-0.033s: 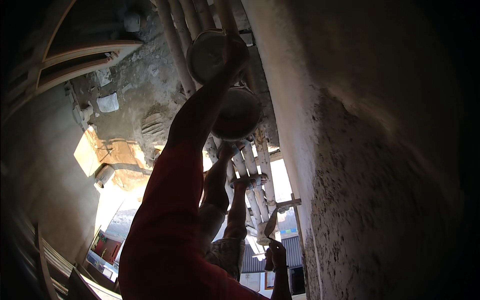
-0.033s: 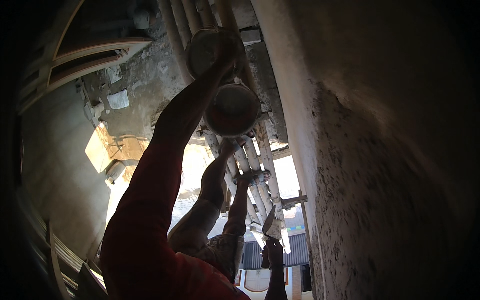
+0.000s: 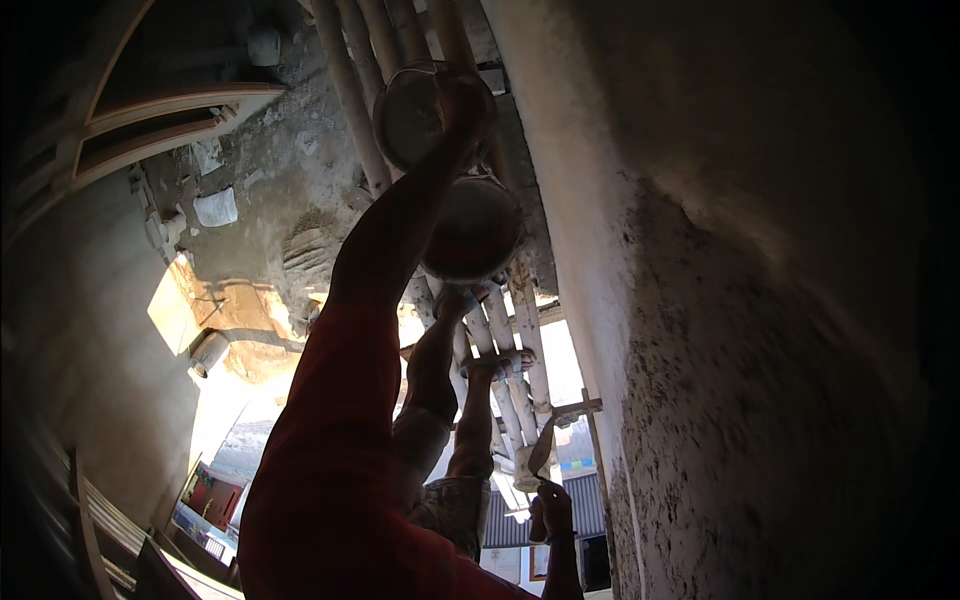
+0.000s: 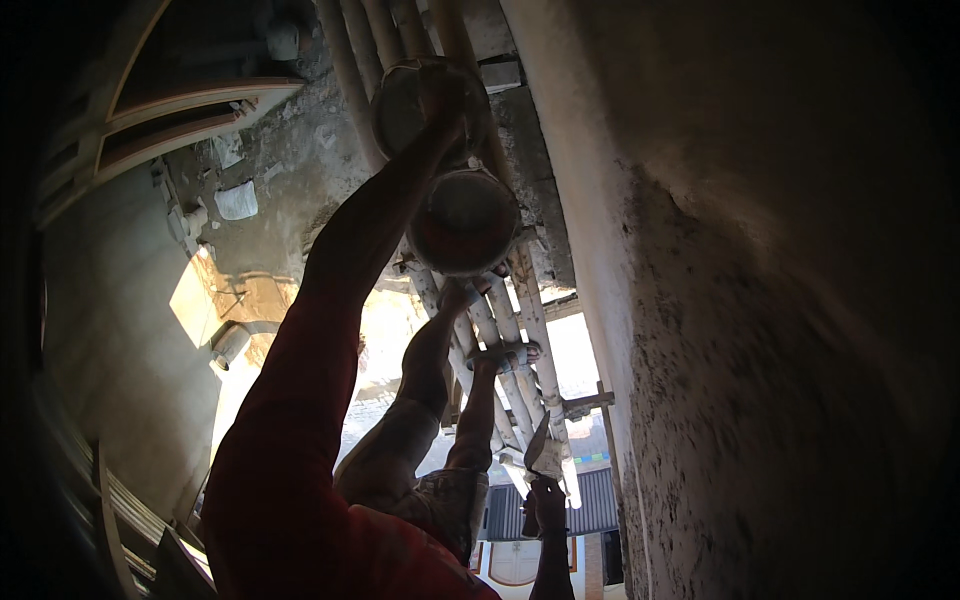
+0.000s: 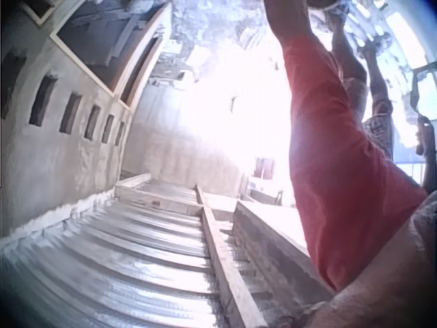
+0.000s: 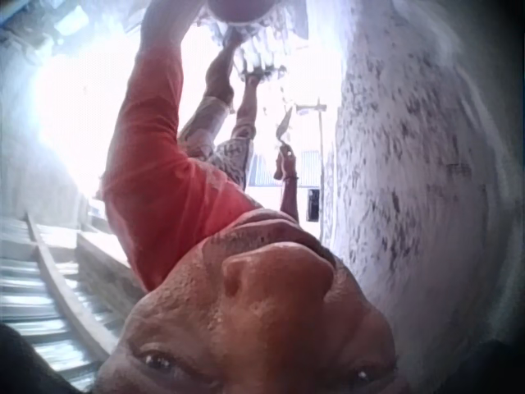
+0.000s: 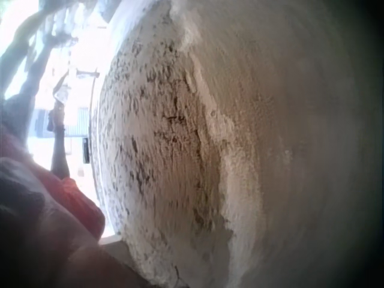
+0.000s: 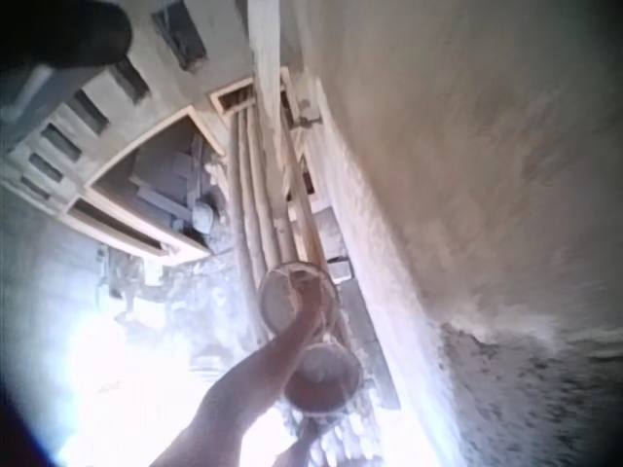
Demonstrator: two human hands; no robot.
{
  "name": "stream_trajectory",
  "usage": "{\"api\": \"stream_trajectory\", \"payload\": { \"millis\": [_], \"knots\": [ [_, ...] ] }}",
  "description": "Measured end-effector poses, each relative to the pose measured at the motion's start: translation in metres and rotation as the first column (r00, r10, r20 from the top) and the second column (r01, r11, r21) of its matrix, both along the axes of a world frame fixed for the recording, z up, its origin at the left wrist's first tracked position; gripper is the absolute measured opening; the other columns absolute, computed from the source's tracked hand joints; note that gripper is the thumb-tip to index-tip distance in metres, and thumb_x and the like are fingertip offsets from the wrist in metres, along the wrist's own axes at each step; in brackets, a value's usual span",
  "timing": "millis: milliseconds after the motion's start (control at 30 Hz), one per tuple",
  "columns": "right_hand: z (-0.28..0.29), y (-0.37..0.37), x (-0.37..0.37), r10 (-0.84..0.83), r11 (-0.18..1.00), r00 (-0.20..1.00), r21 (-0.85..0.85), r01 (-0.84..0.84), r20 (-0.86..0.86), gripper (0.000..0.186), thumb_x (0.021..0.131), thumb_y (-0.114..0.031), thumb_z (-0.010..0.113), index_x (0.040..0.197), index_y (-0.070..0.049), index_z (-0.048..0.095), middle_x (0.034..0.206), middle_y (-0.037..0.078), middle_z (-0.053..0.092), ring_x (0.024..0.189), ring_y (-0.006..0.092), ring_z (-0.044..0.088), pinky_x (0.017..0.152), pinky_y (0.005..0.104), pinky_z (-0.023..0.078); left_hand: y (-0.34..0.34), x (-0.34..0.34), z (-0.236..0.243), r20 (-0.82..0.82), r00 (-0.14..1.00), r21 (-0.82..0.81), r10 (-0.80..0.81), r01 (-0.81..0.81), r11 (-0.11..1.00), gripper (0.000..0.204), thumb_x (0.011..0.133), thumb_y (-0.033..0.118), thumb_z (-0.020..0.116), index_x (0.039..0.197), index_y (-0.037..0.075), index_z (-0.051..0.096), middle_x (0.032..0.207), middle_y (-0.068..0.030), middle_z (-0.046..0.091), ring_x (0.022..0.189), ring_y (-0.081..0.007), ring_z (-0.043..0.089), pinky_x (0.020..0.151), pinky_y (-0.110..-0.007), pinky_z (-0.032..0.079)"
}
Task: The person applies mortar from a bucket onto a wall using a trowel and smooths the surface. They pick up mortar with the trowel, press it against the wall, and spread it across the surface.
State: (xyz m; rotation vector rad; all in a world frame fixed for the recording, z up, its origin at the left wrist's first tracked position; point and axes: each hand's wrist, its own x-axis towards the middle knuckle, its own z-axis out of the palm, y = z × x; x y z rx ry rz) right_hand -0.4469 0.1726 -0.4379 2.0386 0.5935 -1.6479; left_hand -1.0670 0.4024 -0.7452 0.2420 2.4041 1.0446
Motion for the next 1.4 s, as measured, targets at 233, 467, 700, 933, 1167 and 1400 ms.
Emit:
{"api": "stream_trajectory", "payload": {
  "millis": [233, 467, 700, 933, 1167, 1400],
  "knots": [
    [0.004, 0.004, -0.008, 0.016, 1.0, 1.0, -0.024, -0.016, -0.017, 0.023, 0.089, -0.021, 0.063, 0.102, -0.003, 0.06, 0.067, 0.006, 0.058, 0.052, 0.016, 0.058, 0.044, 0.0302, 0.048, -0.059, -0.015, 0.007, -0.099, 0.96, 0.15, 0.264, -0.247, 0.957, 0.054, 0.078, 0.019, 0.072, 0.122, 0.003, 0.044, 0.108, -0.0152, 0.059, 0.089, -0.0263, 0.064, 0.071, -0.037, 0.055],
    [0.001, 0.007, -0.01, -0.031, 0.999, 0.999, 0.011, 0.031, -0.017, 0.023, 0.088, -0.021, 0.065, 0.103, -0.004, 0.06, 0.069, 0.004, 0.058, 0.052, 0.0143, 0.057, 0.046, 0.0286, 0.048, -0.1, 0.013, 0.02, 0.26, 0.883, 0.477, 0.392, -0.47, 0.743, 0.05, 0.081, 0.003, 0.067, 0.124, 0.008, 0.041, 0.094, -0.0115, 0.058, 0.074, -0.0221, 0.062, 0.055, -0.031, 0.053],
    [-0.043, 0.026, -0.038, 0.245, 0.957, 0.949, 0.205, -0.204, -0.199, 0.027, 0.083, -0.006, 0.062, 0.11, -0.006, 0.057, 0.071, 0.002, 0.055, 0.051, 0.0126, 0.056, 0.044, 0.028, 0.046, -0.207, 0.009, -0.032, 0.034, 0.865, -0.013, 0.501, -0.501, 0.865, 0.065, 0.081, 0.009, 0.068, 0.136, 0.008, 0.034, 0.112, -0.0165, 0.053, 0.096, -0.0285, 0.058, 0.072, -0.039, 0.051],
    [-0.151, 0.147, -0.221, 0.956, 0.012, 0.241, 0.8, -0.6, 0.166, 0.026, 0.084, -0.006, 0.055, 0.11, -0.004, 0.053, 0.122, 0.019, 0.051, 0.075, 0.0368, 0.064, 0.067, 0.0435, 0.055, -0.224, 0.195, 0.06, 0.4, 0.895, -0.031, 0.194, -0.199, 0.98, 0.063, 0.081, 0.019, 0.065, 0.136, 0.004, 0.039, 0.12, -0.0228, 0.054, 0.106, -0.0331, 0.055, 0.089, -0.042, 0.045],
    [-0.208, 0.276, -0.463, 0.834, -0.472, 0.012, 0.724, -0.503, 0.552, 0.019, 0.09, -0.019, 0.052, 0.107, -0.01, 0.052, 0.077, 0.019, 0.063, 0.075, 0.0364, 0.067, 0.064, 0.047, 0.053, -0.218, 0.37, 0.132, 0.751, 0.638, 0.177, -0.172, 0.057, 0.983, 0.055, 0.083, 0.017, 0.066, 0.132, 0.006, 0.046, 0.107, -0.0141, 0.06, 0.08, -0.0195, 0.063, 0.073, -0.034, 0.052],
    [-0.251, 0.266, -0.576, 0.744, -0.647, -0.273, 0.553, -0.525, 0.611, 0.019, 0.087, -0.011, 0.051, 0.082, 0.0, 0.066, 0.07, 0.016, 0.068, 0.072, 0.0302, 0.07, 0.066, 0.0417, 0.056, -0.236, 0.409, 0.089, 0.58, 0.765, 0.078, -0.281, 0.291, 0.954, 0.051, 0.085, 0.024, 0.063, 0.131, 0.011, 0.047, 0.111, -0.0138, 0.06, 0.088, -0.0259, 0.06, 0.081, -0.037, 0.05]
  ]
}}
